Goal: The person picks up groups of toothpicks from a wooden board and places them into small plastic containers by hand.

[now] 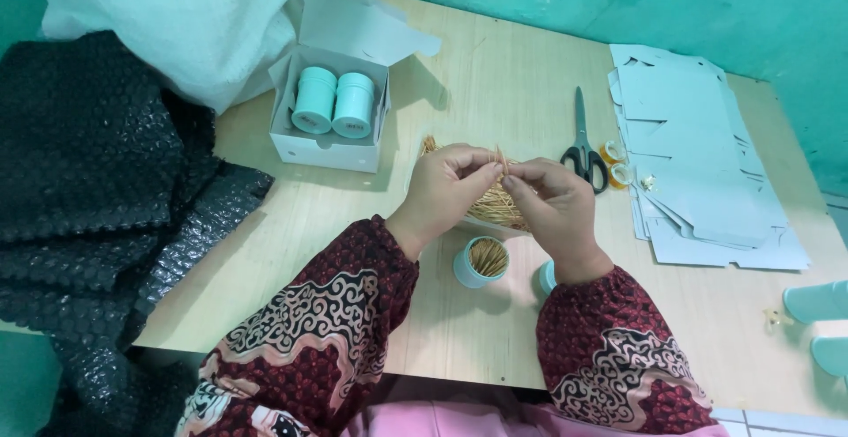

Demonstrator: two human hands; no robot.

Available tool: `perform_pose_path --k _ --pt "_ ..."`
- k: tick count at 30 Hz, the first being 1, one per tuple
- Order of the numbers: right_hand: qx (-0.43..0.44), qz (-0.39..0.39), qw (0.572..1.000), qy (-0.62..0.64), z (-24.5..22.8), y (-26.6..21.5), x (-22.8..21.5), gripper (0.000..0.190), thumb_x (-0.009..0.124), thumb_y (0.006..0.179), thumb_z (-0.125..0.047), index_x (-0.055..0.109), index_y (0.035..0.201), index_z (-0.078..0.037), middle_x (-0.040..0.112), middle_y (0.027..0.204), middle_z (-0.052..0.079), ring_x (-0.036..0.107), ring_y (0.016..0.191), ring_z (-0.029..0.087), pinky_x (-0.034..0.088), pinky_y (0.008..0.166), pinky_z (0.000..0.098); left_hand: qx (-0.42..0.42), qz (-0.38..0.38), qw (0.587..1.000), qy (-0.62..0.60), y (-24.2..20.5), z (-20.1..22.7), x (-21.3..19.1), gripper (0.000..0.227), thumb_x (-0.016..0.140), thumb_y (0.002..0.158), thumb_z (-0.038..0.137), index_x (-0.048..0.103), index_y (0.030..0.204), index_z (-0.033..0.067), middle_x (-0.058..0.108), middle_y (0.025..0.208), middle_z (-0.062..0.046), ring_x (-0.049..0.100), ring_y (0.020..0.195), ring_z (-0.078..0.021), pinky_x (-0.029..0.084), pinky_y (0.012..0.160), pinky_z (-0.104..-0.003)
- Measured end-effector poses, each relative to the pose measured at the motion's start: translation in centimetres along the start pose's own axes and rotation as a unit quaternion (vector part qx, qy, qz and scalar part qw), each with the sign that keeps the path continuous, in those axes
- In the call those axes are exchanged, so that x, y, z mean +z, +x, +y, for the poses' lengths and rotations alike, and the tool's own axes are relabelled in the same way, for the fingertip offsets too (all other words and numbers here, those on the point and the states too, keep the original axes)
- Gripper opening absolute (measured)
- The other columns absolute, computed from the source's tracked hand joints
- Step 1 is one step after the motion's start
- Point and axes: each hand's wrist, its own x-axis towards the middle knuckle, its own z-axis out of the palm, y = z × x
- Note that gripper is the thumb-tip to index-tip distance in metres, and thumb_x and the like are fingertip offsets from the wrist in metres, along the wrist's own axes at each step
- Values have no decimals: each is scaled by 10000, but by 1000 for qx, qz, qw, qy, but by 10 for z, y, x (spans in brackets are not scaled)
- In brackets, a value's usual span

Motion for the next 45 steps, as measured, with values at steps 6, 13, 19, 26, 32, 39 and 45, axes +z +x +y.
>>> perform_pose_path --k 6,13,19,26,32,39,45 --pt "33 10 999 -40 -2 -3 2 151 816 848 61 777 992 42 716 789 99 642 776 103 574 750 292 -3 -21 1000 -18 -1 7 0 116 716 891 76 785 982 52 666 723 -43 625 686 -51 548 597 -229" --pt "-21 -14 996 -84 -11 3 -2 180 832 824 56 779 995 36 717 795 107 668 778 168 571 764 317 -51 -19 997 -51 -2 11 -3 118 722 899 96 771 971 15 677 737 -89 662 721 -105 609 646 -247" --pt "-188 -101 959 -188 -15 12 -23 736 950 713 -89 638 1374 0 613 1134 169 599 1072 346 507 932 451 -61 -33 996 -53 3 -2 -4 94 716 911 113 755 919 28 651 671 -70 650 641 -107 578 571 -227" --pt "-185 -156 950 -197 -22 11 -20 925 942 685 -102 506 1496 -24 543 1338 204 534 1218 394 463 1022 485 -58 -73 995 -44 4 -14 -4 76 760 888 141 746 873 67 637 632 -26 602 646 -51 539 592 -200" --pt "-189 -139 951 -201 -17 10 -18 887 965 669 -106 551 1452 -43 562 1306 180 558 1183 379 486 997 495 -58 -93 994 -15 3 -10 -5 35 752 878 137 758 871 104 642 619 -9 585 630 -39 494 612 -202" --pt "-217 -126 946 -207 -14 11 -19 834 981 665 -111 583 1393 -32 579 1280 185 578 1164 384 498 987 487 -78 -120 990 -12 1 6 -7 64 758 874 167 780 886 107 642 615 -10 581 632 -50 490 626 -222" --pt "-201 -131 965 -108 -7 10 -22 882 983 650 -120 557 1410 20 586 1289 198 552 1248 400 478 1059 508 -65 -102 993 11 0 2 -7 52 737 860 123 783 884 126 658 642 5 580 644 -47 472 635 -218"
